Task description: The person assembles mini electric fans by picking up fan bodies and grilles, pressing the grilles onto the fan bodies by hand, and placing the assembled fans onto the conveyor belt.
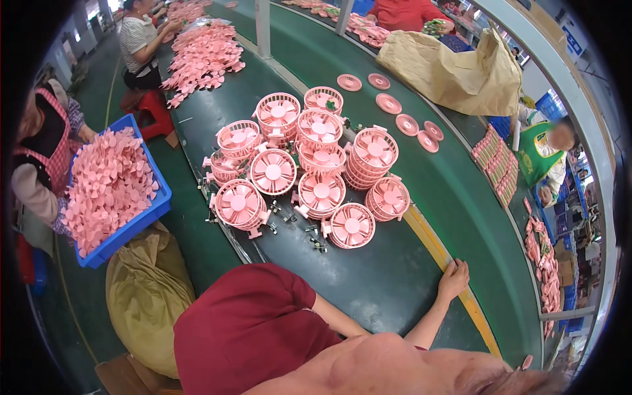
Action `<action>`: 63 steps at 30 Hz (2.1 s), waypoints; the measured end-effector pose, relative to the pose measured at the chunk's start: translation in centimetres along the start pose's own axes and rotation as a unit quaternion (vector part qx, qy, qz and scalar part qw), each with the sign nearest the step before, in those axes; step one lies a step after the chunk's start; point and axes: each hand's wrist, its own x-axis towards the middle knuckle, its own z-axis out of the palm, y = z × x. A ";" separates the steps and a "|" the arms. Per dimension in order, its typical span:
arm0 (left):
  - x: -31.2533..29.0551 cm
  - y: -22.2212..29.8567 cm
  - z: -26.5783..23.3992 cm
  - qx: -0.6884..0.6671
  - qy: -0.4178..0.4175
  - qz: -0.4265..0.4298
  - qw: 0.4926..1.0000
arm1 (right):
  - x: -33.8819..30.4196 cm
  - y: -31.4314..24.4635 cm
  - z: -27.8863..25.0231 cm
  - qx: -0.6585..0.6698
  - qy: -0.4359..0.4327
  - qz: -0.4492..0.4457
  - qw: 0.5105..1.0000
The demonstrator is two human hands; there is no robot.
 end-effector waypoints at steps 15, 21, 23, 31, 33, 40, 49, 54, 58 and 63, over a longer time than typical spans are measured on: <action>0.2 -0.8 0.0 0.038 0.002 0.015 0.999 | 0.3 -0.2 -0.1 0.007 -0.017 0.016 1.000; 0.2 0.7 -0.6 0.072 0.001 0.041 0.997 | 0.2 0.0 0.1 0.007 -0.018 0.010 1.000; -0.2 0.9 -0.7 0.075 0.003 0.039 0.996 | 0.2 0.2 0.1 0.008 -0.018 0.010 1.000; -1.9 2.4 -1.6 0.081 0.013 0.029 0.996 | 0.1 0.2 0.3 0.001 -0.013 0.010 1.000; -1.9 2.5 -1.8 0.082 0.017 0.026 0.996 | 0.1 -0.2 0.4 -0.013 0.014 -0.014 1.000; -1.6 2.3 -1.7 0.070 0.013 0.028 0.997 | 0.1 0.1 0.4 0.002 -0.023 0.020 1.000; -1.8 1.7 -0.5 0.058 0.014 0.027 0.998 | -0.1 0.2 0.4 -0.021 0.016 -0.010 1.000; -1.3 1.3 -0.3 0.048 0.011 0.029 0.998 | 0.1 0.0 0.5 0.004 -0.023 0.018 1.000; -0.1 0.8 -0.6 0.039 0.006 0.033 0.999 | 0.1 -0.1 0.4 0.002 -0.016 0.015 1.000; -0.2 1.2 -0.7 0.035 -0.002 0.010 0.999 | 0.2 0.1 0.3 0.002 -0.008 0.006 1.000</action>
